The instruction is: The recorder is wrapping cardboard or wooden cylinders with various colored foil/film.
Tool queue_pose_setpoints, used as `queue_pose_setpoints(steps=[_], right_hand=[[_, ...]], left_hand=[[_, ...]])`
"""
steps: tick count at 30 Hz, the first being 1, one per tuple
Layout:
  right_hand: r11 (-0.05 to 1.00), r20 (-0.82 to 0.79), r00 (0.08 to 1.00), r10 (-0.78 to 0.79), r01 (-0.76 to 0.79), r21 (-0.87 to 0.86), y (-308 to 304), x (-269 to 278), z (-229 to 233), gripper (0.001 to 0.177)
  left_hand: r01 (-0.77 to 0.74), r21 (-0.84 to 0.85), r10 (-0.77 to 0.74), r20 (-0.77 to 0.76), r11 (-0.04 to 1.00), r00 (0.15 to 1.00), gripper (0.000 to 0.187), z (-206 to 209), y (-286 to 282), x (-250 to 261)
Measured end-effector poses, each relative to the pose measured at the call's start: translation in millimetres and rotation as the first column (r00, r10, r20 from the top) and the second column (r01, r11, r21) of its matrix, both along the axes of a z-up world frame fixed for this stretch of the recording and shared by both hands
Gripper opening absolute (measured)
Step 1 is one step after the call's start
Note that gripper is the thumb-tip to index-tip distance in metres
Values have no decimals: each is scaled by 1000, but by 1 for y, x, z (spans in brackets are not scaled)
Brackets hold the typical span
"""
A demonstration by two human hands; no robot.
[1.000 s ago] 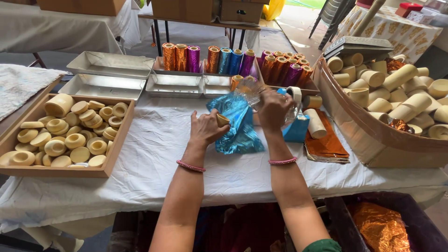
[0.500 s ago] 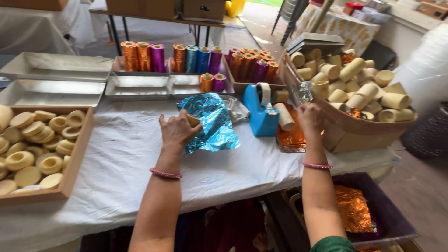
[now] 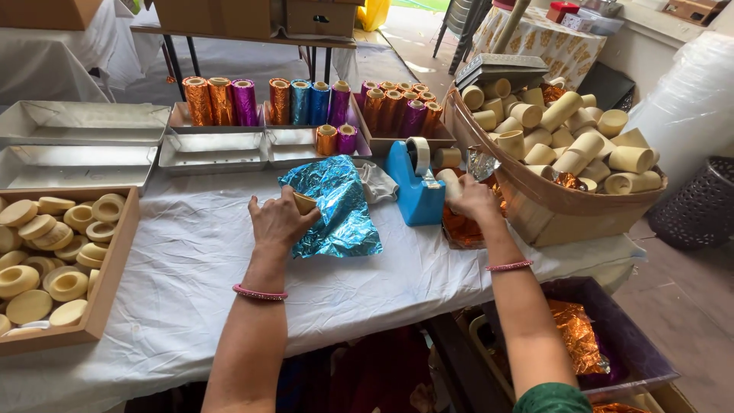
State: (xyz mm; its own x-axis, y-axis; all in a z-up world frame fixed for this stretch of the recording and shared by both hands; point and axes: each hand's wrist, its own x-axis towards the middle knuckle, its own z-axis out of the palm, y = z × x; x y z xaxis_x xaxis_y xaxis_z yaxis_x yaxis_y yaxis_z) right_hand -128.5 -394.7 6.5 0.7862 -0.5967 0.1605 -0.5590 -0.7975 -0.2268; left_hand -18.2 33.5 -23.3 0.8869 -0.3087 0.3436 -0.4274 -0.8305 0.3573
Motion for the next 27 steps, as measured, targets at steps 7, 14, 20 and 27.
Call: queue_pose_setpoints(steps=[7, 14, 20, 27], right_hand=[[948, 222, 972, 77, -140, 285, 3, -15, 17, 73], [519, 784, 566, -254, -605, 604, -8, -44, 18, 55], [982, 616, 767, 180, -99, -163, -43, -42, -28, 47], [980, 357, 926, 124, -57, -192, -38, -36, -14, 44]], left_hand=[[1, 0, -1, 14, 1000, 1000, 70, 2, 0, 1], [5, -8, -5, 10, 1000, 1000, 69, -4, -1, 2], [12, -18, -11, 28, 1000, 1000, 67, -2, -1, 1], [14, -24, -13, 32, 1000, 999, 68, 0, -1, 1]])
